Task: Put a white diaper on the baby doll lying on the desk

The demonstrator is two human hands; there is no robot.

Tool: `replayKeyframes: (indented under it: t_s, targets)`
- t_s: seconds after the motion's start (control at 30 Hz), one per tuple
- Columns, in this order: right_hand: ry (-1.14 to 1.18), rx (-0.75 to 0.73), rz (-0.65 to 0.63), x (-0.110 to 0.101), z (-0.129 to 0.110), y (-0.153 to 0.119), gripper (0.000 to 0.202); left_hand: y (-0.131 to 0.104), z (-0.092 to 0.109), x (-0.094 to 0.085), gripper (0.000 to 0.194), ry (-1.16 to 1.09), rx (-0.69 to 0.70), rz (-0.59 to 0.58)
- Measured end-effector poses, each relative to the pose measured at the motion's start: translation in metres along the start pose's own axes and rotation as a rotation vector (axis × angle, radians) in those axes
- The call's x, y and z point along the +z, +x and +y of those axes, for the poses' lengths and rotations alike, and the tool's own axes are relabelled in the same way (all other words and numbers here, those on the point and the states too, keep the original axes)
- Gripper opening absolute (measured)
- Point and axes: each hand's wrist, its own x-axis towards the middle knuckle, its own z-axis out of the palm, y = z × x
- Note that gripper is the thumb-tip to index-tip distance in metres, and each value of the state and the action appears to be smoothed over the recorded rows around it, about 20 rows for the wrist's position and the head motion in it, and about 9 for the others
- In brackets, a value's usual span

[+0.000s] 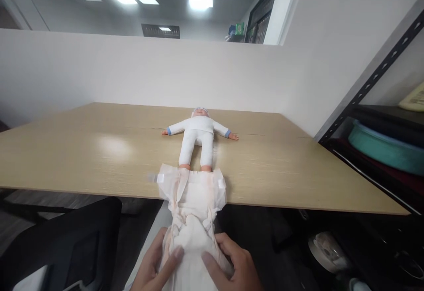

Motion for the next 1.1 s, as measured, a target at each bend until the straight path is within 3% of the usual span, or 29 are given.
replayKeyframes:
  t_s: [0.1,0.17,0.27,0.33,0.5,0.6,0.7,0.8,0.9,0.97,1.03,1.1]
  targets:
    - [-0.127,-0.043,0.018,-0.006,0.018,0.001,0.046,0.008,-0.014,-0.005,0.053,-0.006,-0.010,-0.018]
    - [-0.246,-0.156,0.090,-0.014,0.025,0.004,0.035,0.009,-0.020,-0.007,0.051,-0.007,-0.017,-0.039]
    - [-0.385,-0.347,0.231,-0.020,0.017,0.016,0.030,0.009,-0.023,-0.008,0.047,0.002,-0.014,-0.068]
    - [-0.435,-0.415,0.258,-0.016,0.002,0.030,0.033,0.009,-0.024,-0.007,0.047,0.008,-0.003,-0.076]
    - [-0.544,-0.487,0.065,0.014,-0.023,0.079,0.054,0.007,-0.030,-0.012,0.046,0.162,0.022,-0.095]
    - [-0.611,-0.491,-0.054,0.035,-0.013,0.102,0.066,0.005,-0.036,-0.026,0.043,0.368,0.073,-0.092]
    - [-0.677,-0.512,-0.075,0.048,0.003,0.111,0.068,0.011,-0.032,-0.048,0.031,0.658,0.277,-0.030]
    - [-0.708,-0.528,-0.046,0.054,0.011,0.110,0.066,0.037,-0.006,-0.073,0.017,0.931,0.588,0.093]
    - [-0.714,-0.529,-0.026,0.054,0.010,0.108,0.063,0.090,0.042,-0.093,0.011,1.068,0.860,0.144]
    - [-0.716,-0.527,-0.022,0.054,0.008,0.108,0.062,0.137,0.079,-0.101,0.017,1.140,0.957,0.054]
    - [-0.711,-0.527,-0.031,0.053,0.005,0.108,0.063,0.183,0.112,-0.101,0.029,1.215,0.967,-0.054]
    - [-0.706,-0.523,-0.046,0.052,0.004,0.108,0.063,0.221,0.134,-0.091,0.055,1.356,0.942,-0.226]
